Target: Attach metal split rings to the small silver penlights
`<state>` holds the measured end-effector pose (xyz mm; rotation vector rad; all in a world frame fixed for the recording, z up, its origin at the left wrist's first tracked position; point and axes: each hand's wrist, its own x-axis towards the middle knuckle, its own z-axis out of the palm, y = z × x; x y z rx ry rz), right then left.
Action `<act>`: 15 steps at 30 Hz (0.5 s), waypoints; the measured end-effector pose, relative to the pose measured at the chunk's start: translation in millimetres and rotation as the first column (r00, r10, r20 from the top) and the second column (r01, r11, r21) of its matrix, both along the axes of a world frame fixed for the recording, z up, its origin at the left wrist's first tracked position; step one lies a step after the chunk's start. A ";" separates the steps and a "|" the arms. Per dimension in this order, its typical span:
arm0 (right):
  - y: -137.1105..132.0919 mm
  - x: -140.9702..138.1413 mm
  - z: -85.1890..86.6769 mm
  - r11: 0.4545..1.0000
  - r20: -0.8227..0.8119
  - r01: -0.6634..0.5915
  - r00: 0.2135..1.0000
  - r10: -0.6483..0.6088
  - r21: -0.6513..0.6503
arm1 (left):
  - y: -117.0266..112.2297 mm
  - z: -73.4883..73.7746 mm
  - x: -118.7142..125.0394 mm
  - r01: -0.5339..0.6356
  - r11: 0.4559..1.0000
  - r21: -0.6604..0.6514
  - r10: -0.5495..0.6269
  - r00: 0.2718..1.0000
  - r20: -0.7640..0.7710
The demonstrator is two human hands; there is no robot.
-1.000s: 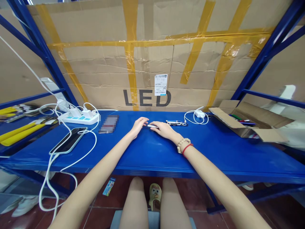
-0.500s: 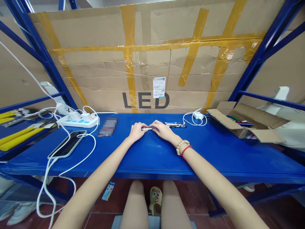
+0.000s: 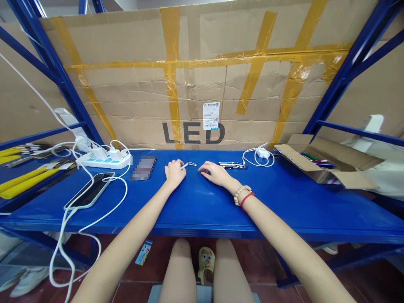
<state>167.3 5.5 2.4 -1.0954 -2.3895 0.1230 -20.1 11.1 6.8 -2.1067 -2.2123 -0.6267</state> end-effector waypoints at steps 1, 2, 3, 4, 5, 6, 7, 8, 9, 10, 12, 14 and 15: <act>-0.5 -0.3 0.8 1.000 0.008 0.000 1.000 0.000 -0.004 | -0.2 0.7 -0.6 -0.008 1.000 -0.001 0.008 1.000 -0.004; -1.0 -0.5 1.6 1.000 0.015 -0.001 1.000 0.002 -0.009 | -0.3 1.3 -1.3 -0.013 1.000 0.000 0.013 1.000 -0.009; -1.4 -0.7 2.1 1.000 0.022 -0.004 1.000 0.004 -0.016 | -0.4 2.0 -2.1 -0.017 1.000 0.003 0.017 1.000 -0.013; -1.7 -0.8 2.4 1.000 0.026 -0.006 1.000 0.007 -0.023 | -0.4 2.7 -3.1 -0.021 1.000 0.008 0.021 1.000 -0.015; -1.8 -0.8 2.5 1.000 0.027 -0.010 1.000 0.011 -0.029 | -0.5 3.3 -4.1 -0.027 1.000 0.013 0.027 0.999 -0.017; -1.9 -0.7 2.4 0.999 0.027 -0.015 1.000 0.016 -0.033 | -0.5 3.8 -5.1 -0.033 0.999 0.020 0.033 0.999 -0.017; -1.8 -0.6 2.2 0.999 0.026 -0.019 0.999 0.020 -0.035 | -0.5 4.3 -6.2 -0.038 0.999 0.028 0.038 0.999 -0.016; -1.7 -0.5 2.0 0.999 0.025 -0.022 0.999 0.023 -0.034 | -0.5 4.6 -7.1 -0.041 0.999 0.036 0.041 0.999 -0.015; -1.6 -0.4 1.7 0.999 0.025 -0.024 0.999 0.024 -0.034 | -0.5 4.7 -8.0 -0.043 0.998 0.045 0.043 0.999 -0.014; -1.5 -0.4 1.5 0.999 0.025 -0.023 0.999 0.024 -0.033 | -0.5 4.8 -8.7 -0.044 0.998 0.055 0.044 0.999 -0.012; -1.5 -0.6 1.6 0.999 0.026 -0.019 0.999 0.020 -0.039 | -0.1 4.3 -9.6 -0.039 0.996 0.075 0.041 0.999 -0.013; -2.0 -1.2 2.3 0.999 0.031 -0.013 0.999 0.014 -0.051 | 0.7 3.3 -9.6 -0.031 0.995 0.093 0.032 0.999 -0.015; -2.4 -1.4 2.8 0.998 0.036 -0.009 0.999 0.011 -0.057 | 1.2 2.8 -9.2 -0.023 0.995 0.102 0.024 1.000 -0.009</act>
